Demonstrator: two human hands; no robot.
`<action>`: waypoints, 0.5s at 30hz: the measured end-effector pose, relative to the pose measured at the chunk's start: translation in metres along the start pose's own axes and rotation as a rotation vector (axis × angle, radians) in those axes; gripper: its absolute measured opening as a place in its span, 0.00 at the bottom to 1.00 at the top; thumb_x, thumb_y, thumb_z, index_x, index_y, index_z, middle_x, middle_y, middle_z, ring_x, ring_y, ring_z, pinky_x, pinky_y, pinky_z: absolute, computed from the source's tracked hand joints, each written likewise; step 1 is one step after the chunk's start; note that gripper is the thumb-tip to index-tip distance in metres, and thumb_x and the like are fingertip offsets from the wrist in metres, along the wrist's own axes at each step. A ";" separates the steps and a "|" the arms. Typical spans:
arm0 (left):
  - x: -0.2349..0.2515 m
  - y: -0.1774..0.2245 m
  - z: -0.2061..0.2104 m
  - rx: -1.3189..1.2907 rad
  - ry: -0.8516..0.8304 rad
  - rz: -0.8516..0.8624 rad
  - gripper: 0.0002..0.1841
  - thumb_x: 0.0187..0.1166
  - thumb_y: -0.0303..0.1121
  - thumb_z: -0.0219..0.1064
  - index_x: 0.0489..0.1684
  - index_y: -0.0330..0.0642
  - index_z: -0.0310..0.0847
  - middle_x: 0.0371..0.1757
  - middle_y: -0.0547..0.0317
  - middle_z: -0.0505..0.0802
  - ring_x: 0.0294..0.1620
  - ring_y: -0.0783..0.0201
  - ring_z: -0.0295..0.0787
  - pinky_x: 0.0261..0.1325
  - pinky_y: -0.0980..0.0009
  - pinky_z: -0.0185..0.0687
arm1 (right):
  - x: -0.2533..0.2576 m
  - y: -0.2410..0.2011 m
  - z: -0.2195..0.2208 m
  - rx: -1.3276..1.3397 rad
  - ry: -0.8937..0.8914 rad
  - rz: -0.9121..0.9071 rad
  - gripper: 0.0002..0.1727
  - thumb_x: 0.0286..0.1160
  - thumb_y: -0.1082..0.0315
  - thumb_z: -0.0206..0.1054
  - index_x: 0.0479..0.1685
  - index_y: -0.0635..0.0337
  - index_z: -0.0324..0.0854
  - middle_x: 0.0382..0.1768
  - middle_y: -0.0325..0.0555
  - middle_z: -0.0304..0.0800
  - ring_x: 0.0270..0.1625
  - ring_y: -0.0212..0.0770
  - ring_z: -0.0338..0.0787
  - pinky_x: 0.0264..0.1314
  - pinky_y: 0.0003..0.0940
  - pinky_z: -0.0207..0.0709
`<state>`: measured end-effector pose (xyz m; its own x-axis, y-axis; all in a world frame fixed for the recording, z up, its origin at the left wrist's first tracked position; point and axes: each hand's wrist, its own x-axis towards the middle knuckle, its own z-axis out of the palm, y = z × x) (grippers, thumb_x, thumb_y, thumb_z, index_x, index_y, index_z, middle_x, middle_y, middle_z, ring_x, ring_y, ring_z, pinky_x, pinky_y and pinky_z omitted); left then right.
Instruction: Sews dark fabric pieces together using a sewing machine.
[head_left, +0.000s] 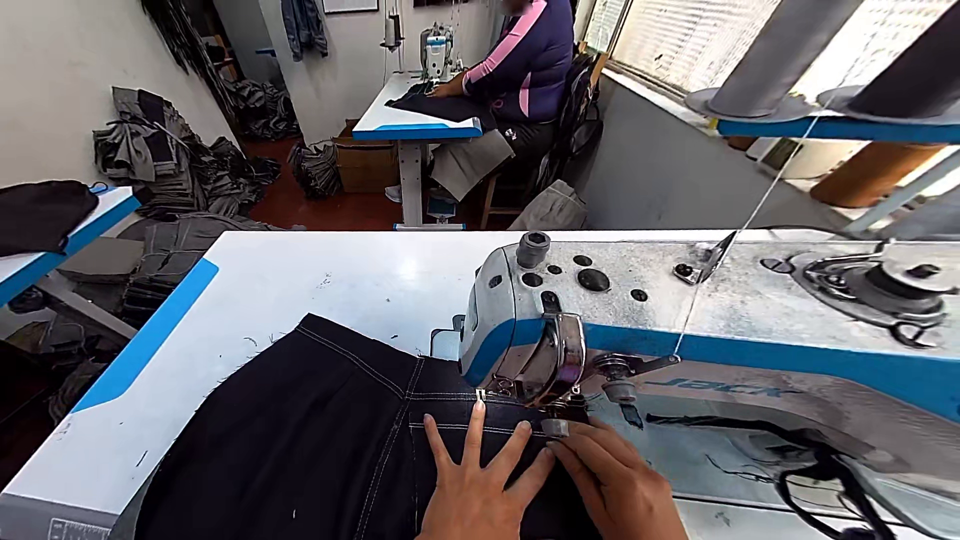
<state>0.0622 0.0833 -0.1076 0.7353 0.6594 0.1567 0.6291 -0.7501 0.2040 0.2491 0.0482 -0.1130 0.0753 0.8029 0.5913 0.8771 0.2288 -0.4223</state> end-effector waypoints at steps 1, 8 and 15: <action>0.000 0.000 -0.001 0.000 -0.007 -0.001 0.46 0.68 0.81 0.46 0.88 0.71 0.67 0.89 0.63 0.72 0.90 0.24 0.52 0.64 0.06 0.37 | -0.003 0.001 0.004 -0.015 0.002 -0.021 0.15 0.81 0.64 0.63 0.42 0.61 0.95 0.47 0.51 0.98 0.57 0.49 0.96 0.69 0.41 0.83; -0.001 0.002 -0.001 0.028 0.002 -0.007 0.45 0.69 0.81 0.45 0.87 0.74 0.67 0.89 0.63 0.73 0.89 0.25 0.54 0.65 0.06 0.39 | -0.012 0.002 0.009 -0.041 0.041 0.005 0.16 0.83 0.62 0.61 0.45 0.60 0.95 0.51 0.49 0.98 0.61 0.45 0.95 0.70 0.31 0.82; -0.003 0.000 0.003 0.063 0.039 -0.005 0.44 0.69 0.82 0.42 0.86 0.75 0.69 0.89 0.64 0.73 0.89 0.27 0.56 0.65 0.07 0.41 | -0.017 0.000 0.013 -0.109 -0.013 -0.031 0.21 0.70 0.80 0.53 0.52 0.63 0.92 0.55 0.53 0.95 0.63 0.49 0.92 0.71 0.32 0.81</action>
<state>0.0612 0.0811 -0.1112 0.7226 0.6636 0.1937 0.6482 -0.7478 0.1436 0.2415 0.0422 -0.1323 0.0423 0.8036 0.5937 0.9255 0.1923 -0.3262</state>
